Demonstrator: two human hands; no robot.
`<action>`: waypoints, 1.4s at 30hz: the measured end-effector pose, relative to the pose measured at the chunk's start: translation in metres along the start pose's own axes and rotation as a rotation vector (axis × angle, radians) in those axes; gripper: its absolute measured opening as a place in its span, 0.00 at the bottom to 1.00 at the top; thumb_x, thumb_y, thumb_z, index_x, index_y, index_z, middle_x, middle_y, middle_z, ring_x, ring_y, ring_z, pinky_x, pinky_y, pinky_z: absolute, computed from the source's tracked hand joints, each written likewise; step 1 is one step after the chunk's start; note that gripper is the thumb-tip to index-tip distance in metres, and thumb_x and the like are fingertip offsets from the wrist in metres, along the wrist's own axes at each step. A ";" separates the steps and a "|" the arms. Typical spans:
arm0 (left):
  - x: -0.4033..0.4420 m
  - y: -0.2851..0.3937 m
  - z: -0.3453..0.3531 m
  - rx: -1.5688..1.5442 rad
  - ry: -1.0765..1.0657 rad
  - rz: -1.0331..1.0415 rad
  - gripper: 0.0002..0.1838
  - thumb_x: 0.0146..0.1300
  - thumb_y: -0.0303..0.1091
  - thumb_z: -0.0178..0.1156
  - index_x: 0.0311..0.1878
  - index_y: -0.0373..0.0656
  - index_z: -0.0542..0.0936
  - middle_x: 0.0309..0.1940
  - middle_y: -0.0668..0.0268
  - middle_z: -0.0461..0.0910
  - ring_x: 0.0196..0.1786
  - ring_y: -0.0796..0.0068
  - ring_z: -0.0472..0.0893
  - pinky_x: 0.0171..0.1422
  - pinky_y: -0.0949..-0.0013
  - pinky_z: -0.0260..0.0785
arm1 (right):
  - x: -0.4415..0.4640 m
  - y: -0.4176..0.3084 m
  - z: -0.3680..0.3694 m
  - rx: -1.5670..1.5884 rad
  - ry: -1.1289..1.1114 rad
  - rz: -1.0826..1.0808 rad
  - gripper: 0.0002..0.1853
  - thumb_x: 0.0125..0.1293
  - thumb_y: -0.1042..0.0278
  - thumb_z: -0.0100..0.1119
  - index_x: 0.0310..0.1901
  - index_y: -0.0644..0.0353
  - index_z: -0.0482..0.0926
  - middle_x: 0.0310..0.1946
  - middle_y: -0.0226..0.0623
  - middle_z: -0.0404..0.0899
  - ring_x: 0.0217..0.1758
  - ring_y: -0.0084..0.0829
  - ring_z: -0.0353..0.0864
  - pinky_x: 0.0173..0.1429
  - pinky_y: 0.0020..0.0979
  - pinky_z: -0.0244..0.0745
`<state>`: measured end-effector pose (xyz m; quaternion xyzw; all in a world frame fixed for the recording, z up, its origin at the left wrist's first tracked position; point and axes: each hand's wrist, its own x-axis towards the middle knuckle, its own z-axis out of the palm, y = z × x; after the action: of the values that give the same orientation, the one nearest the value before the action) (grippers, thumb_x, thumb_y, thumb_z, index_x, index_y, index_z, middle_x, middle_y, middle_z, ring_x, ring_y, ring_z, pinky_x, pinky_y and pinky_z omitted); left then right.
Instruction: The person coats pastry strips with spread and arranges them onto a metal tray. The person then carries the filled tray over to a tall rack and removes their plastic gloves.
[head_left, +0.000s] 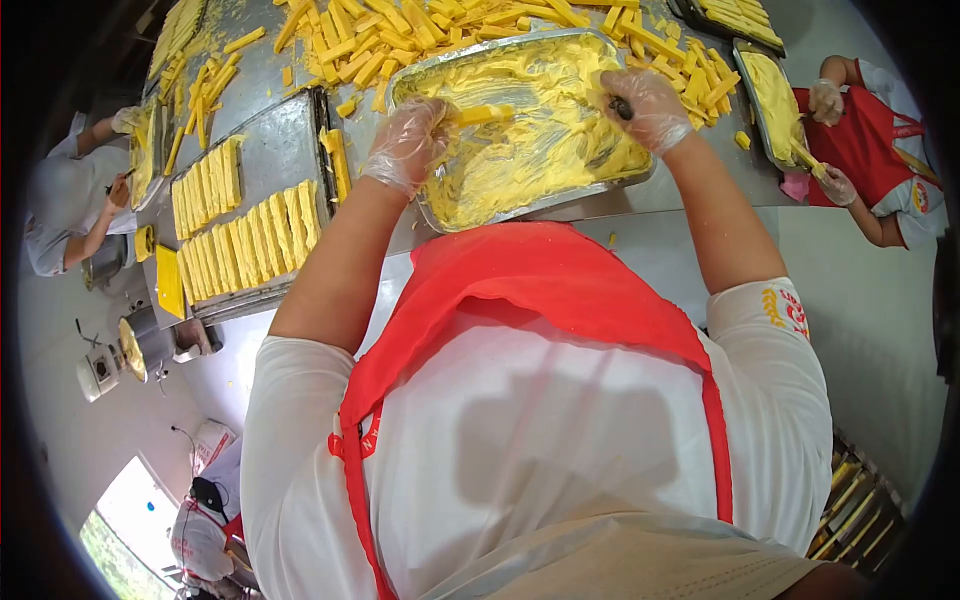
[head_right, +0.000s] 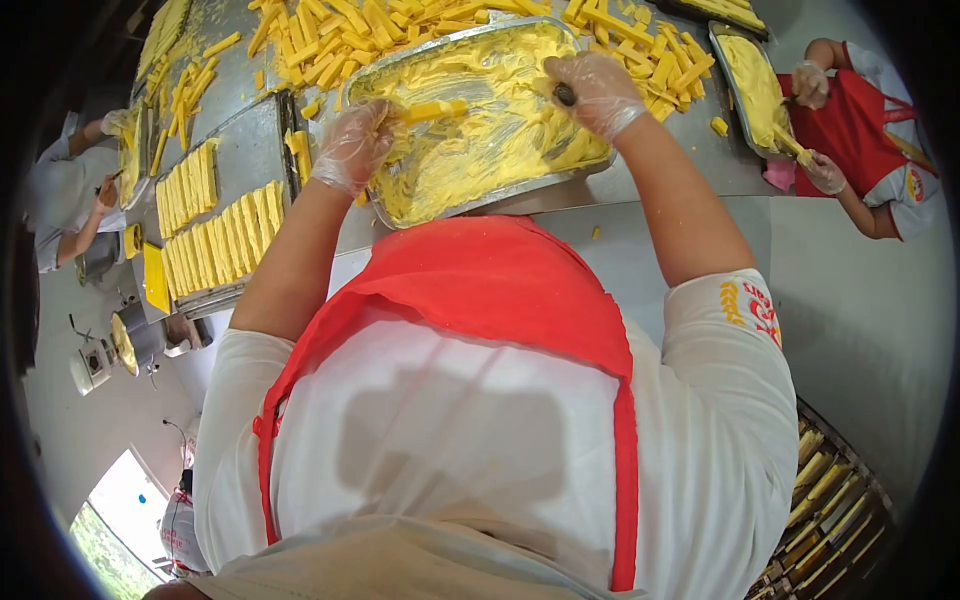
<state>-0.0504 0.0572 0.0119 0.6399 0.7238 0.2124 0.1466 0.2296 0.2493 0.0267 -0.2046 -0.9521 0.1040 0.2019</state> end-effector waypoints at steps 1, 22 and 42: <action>-0.001 -0.005 0.008 0.007 -0.006 -0.006 0.16 0.57 0.26 0.60 0.50 0.41 0.78 0.43 0.52 0.80 0.48 0.50 0.79 0.53 0.55 0.72 | -0.005 -0.004 0.009 0.049 0.004 0.131 0.07 0.59 0.72 0.66 0.35 0.60 0.76 0.30 0.43 0.78 0.29 0.44 0.77 0.37 0.35 0.72; -0.008 0.015 0.047 -0.070 0.302 -0.188 0.21 0.51 0.30 0.65 0.50 0.37 0.77 0.41 0.52 0.83 0.46 0.54 0.82 0.51 0.58 0.73 | 0.023 -0.051 0.033 0.482 0.075 0.008 0.11 0.66 0.56 0.59 0.37 0.55 0.74 0.27 0.42 0.75 0.33 0.43 0.76 0.41 0.37 0.74; -0.017 0.004 0.016 0.032 -0.029 -0.018 0.12 0.53 0.38 0.63 0.41 0.45 0.80 0.38 0.56 0.81 0.47 0.55 0.81 0.50 0.55 0.73 | 0.016 -0.076 0.030 0.501 0.066 0.115 0.09 0.60 0.73 0.61 0.30 0.60 0.69 0.22 0.46 0.68 0.27 0.48 0.62 0.34 0.38 0.67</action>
<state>-0.0364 0.0424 -0.0009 0.6387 0.7307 0.1900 0.1487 0.1768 0.1849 0.0270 -0.2052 -0.8764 0.3410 0.2712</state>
